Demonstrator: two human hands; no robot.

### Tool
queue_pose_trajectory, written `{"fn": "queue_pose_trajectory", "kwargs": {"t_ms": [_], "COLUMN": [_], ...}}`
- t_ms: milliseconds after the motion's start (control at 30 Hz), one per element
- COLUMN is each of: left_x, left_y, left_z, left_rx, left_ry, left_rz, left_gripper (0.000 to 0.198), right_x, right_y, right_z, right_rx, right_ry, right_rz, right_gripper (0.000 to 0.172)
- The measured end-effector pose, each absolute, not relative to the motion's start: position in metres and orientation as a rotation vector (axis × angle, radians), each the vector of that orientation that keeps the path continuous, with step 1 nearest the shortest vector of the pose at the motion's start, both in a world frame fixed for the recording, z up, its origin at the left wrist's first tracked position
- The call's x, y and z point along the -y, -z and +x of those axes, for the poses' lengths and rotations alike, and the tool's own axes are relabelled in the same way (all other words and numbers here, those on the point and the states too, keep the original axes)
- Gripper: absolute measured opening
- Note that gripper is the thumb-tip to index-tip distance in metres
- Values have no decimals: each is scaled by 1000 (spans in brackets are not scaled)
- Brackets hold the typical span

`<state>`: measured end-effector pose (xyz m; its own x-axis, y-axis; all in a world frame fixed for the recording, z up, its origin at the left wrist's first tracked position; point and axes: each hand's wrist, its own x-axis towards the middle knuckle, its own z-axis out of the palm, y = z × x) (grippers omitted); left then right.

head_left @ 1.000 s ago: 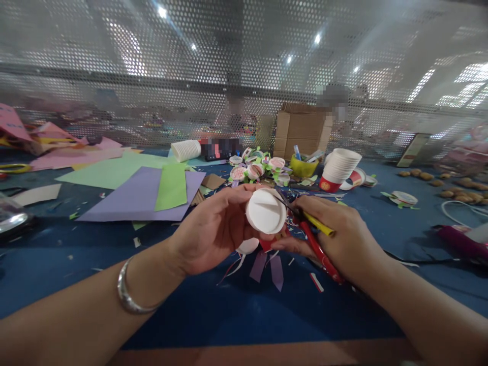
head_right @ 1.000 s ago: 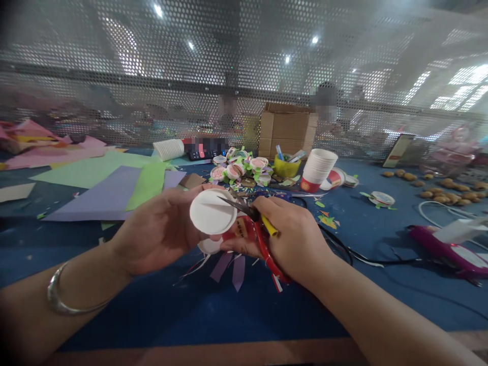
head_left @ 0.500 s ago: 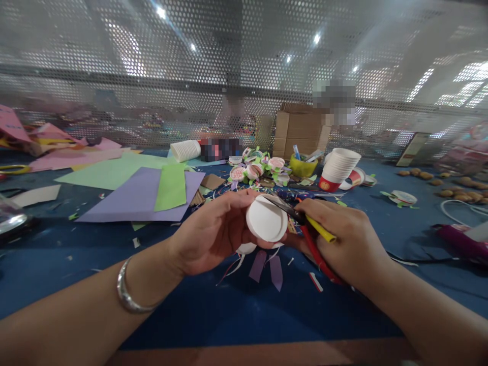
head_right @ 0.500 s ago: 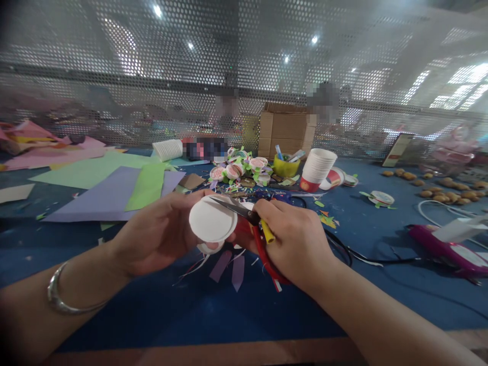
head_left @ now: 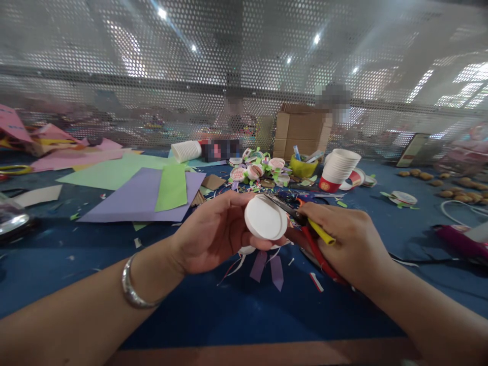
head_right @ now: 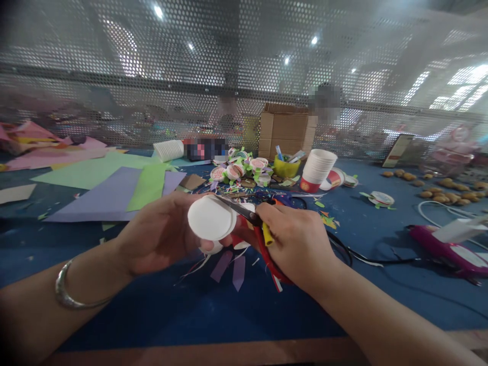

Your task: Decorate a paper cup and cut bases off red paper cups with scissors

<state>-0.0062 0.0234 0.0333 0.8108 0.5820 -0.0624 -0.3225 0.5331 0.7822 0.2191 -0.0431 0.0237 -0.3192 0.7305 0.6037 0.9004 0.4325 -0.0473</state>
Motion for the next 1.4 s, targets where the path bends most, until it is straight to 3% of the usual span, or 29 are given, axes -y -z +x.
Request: {"fn": "queue_pose_trajectory", "kwargs": {"t_ms": [233, 367, 600, 867, 1000, 1267, 1400], "left_x": [-23, -20, -20, -20, -22, -31, -33], "left_y": [-36, -39, -39, -38, -37, -35, -31], "left_z": [-7, -10, -12, -13, -14, -15, -14], "left_rx": [-302, -303, -327, -334, -313, -358, -491], "left_ry": [-594, -654, -647, -635, -623, -734, -780], "left_rz": [879, 934, 998, 1051, 1055, 1065, 1194], "left_gripper": [33, 16, 19, 26, 27, 24, 27], "right_x": [43, 42, 41, 44, 44, 25, 12], "right_y": [-24, -26, -27, -24, -23, -20, -24], "right_z": [222, 222, 220, 226, 225, 231, 248], "right_rx": [2146, 2118, 2124, 2176, 2162, 1916, 1931], "right_ry": [454, 481, 441, 479, 430, 113, 215], "right_rz": [-1369, -1348, -1353, -1404, -1401, -1442, -1572], "right_gripper": [14, 29, 37, 19, 18, 39, 47]}}
